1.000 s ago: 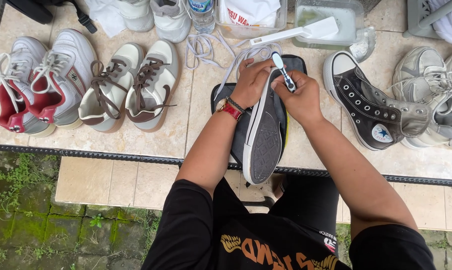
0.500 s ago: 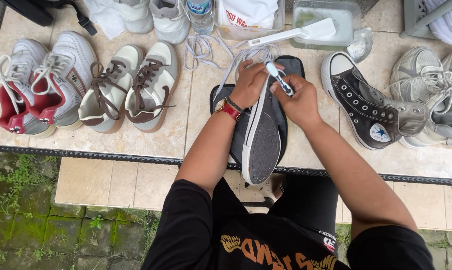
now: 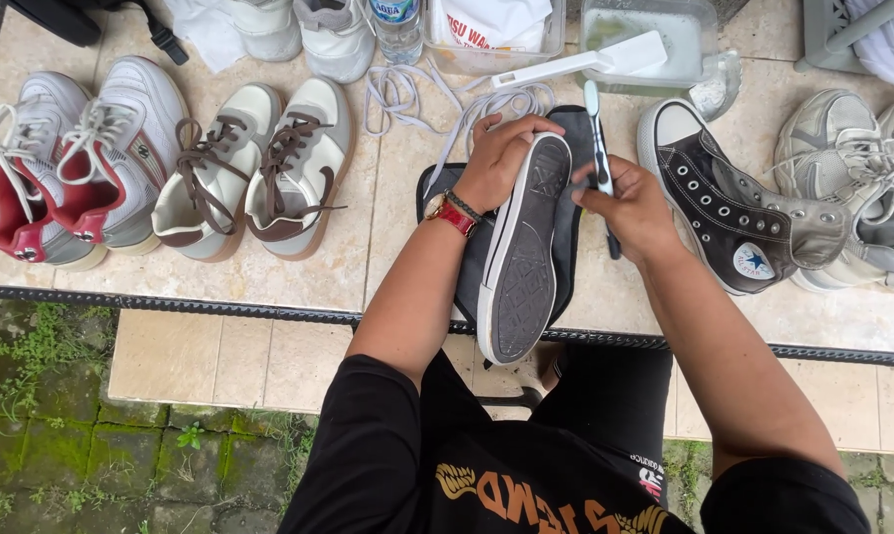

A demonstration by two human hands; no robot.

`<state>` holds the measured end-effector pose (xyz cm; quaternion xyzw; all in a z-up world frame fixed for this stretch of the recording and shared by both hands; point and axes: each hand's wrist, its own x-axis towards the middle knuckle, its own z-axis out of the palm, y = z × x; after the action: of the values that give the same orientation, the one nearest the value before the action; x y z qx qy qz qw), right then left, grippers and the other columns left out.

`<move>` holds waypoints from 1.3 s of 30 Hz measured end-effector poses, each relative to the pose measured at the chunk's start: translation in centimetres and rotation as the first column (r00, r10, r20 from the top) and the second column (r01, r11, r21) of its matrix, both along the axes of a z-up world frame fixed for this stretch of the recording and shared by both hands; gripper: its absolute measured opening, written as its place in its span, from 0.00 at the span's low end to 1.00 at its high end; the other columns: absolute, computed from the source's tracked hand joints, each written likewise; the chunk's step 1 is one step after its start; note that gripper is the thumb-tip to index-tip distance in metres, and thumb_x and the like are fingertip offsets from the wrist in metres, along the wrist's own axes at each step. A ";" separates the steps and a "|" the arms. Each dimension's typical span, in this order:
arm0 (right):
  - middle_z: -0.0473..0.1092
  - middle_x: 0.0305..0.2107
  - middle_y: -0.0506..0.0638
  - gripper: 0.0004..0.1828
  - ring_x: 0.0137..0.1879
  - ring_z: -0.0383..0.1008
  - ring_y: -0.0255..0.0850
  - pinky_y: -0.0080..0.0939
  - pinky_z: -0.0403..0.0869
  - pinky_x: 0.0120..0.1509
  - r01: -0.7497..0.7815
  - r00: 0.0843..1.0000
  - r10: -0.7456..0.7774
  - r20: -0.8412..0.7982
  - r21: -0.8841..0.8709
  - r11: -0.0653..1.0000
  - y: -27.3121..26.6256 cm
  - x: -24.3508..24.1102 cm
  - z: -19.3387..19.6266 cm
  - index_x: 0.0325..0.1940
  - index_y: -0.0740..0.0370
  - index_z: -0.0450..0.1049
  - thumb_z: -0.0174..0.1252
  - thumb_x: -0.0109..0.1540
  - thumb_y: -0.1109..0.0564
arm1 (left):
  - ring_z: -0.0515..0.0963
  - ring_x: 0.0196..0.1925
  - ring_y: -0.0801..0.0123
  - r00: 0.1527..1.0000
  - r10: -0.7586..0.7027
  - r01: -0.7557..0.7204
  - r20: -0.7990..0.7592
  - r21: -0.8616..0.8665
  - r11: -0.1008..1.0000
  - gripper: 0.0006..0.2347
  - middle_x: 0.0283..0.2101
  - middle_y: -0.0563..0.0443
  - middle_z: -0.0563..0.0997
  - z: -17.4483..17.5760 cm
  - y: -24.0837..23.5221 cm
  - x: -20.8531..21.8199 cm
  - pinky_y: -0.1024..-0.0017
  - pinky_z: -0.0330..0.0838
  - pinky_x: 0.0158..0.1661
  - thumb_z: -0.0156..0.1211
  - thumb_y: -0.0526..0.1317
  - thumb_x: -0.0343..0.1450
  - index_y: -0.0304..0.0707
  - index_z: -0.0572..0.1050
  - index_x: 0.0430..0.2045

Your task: The person scrubs a black high-top sneaker with a toothbrush, focusing on the upper fabric, eyelets, and white rubber midsole. They then flip the shoe to scrub the outsole and heel area. Other shoes and cleaning supplies are visible on the tiled surface.

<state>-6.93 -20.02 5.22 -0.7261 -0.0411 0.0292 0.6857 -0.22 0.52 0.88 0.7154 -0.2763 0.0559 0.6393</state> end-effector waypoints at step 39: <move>0.70 0.33 0.46 0.08 0.30 0.64 0.24 0.23 0.64 0.36 0.186 0.962 -0.146 0.229 -0.164 0.969 3.5 -0.7 1.3 0.46 0.64 0.80 0.68 0.63 0.67 | 0.80 0.56 0.62 0.999 0.038 -0.039 0.021 0.023 0.999 0.17 0.47 0.52 0.84 -1.1 -0.3 0.4 0.56 0.35 0.67 0.35 0.44 0.79 0.55 0.77 0.51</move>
<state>-7.67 -16.54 6.54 -0.7862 -0.0511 -0.1037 0.6070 0.17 0.18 -0.22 0.7276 -0.2695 0.0722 0.6267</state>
